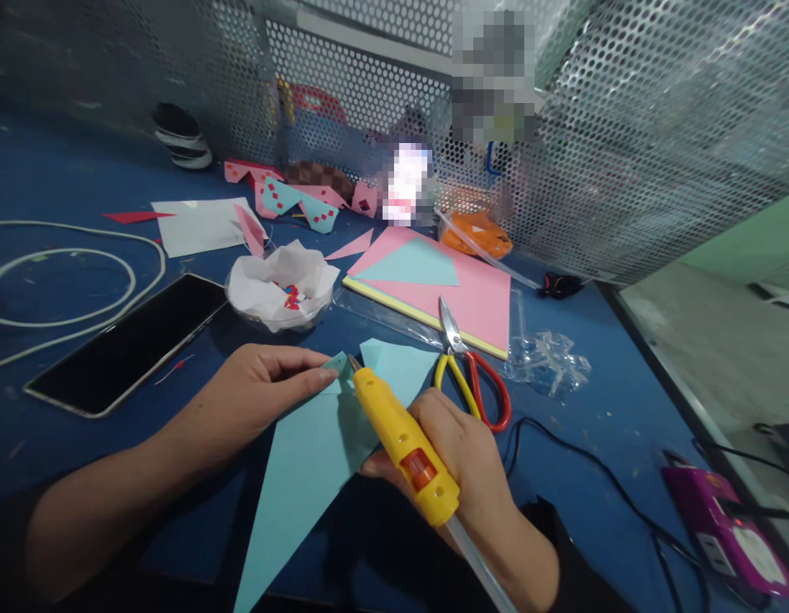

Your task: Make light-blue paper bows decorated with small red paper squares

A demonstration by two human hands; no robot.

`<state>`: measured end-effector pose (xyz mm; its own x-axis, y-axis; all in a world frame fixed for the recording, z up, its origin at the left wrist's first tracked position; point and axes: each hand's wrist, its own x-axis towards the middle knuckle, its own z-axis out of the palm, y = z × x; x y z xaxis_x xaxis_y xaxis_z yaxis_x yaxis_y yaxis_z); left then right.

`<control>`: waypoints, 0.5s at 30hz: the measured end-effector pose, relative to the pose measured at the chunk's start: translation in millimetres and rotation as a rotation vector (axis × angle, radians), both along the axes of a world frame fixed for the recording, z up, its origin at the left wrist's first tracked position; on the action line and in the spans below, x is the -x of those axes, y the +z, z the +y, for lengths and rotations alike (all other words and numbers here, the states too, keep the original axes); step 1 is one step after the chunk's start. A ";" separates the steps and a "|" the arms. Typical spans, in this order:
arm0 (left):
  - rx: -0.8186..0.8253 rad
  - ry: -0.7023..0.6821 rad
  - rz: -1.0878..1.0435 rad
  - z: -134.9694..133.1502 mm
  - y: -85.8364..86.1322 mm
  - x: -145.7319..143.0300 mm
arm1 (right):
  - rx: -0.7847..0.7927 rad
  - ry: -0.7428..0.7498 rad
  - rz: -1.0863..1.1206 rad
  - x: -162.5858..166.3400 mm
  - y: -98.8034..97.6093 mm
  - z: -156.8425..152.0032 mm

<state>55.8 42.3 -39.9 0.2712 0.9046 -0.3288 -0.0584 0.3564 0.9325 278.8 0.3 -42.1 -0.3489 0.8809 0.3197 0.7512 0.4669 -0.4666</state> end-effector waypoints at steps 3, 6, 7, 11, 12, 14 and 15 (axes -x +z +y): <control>0.016 0.007 -0.003 0.8 1.1 -0.8 | -0.008 -0.009 0.007 -1.8 1.4 -0.5; 0.007 0.013 0.015 0.7 1.3 -0.9 | 0.012 0.006 0.000 -1.6 1.7 -0.2; -0.003 0.016 0.023 0.4 1.0 -0.7 | 0.031 0.009 -0.003 -1.2 1.5 -0.1; -0.021 0.020 0.031 -0.3 -0.9 -0.1 | 0.109 -0.003 0.012 -1.1 -0.1 -0.1; -0.017 0.016 0.022 -0.4 -1.2 -0.2 | 0.115 -0.023 0.030 -1.7 -0.5 -0.2; 0.001 0.007 0.000 -0.2 -1.1 -0.6 | 0.110 -0.080 0.072 -3.7 -0.8 0.0; 0.010 0.004 -0.008 -0.1 -0.8 -0.8 | 0.102 -0.112 0.094 -4.8 -0.6 0.3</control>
